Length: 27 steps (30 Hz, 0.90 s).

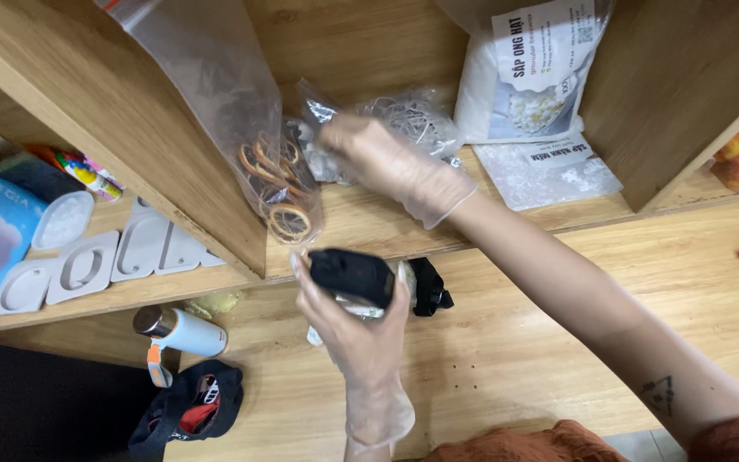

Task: Retrieving wax pellets from a shelf and melting them in a pot using a heat gun.

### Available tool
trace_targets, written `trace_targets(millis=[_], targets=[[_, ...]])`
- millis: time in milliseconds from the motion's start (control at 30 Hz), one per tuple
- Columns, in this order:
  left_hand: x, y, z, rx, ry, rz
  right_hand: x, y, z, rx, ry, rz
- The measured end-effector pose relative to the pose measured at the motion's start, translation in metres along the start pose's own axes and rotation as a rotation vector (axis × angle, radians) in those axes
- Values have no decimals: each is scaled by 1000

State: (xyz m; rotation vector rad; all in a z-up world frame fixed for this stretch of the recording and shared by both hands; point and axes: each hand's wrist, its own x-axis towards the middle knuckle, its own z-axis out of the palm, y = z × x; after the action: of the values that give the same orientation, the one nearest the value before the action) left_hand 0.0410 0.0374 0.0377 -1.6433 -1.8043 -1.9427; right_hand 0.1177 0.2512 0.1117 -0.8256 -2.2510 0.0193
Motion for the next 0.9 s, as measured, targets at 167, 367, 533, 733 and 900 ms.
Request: trace_targets(millis=[167,367,533,733,900], targets=[[31,9,24,42,-50,-59,-27,-14,-58,47,-36,-142],[57,26,41,65,-72,-186,-78,-23,-107,-276,-196,335],[65,22,60,137,-44,-133,-96,-7,-86,-106,-281,424],[64,25,57,261,-16,-81,-86,-12,-97,-49,-351,405],[62,27,33,444,55,84,-89,-16,-110,-105,-363,431]])
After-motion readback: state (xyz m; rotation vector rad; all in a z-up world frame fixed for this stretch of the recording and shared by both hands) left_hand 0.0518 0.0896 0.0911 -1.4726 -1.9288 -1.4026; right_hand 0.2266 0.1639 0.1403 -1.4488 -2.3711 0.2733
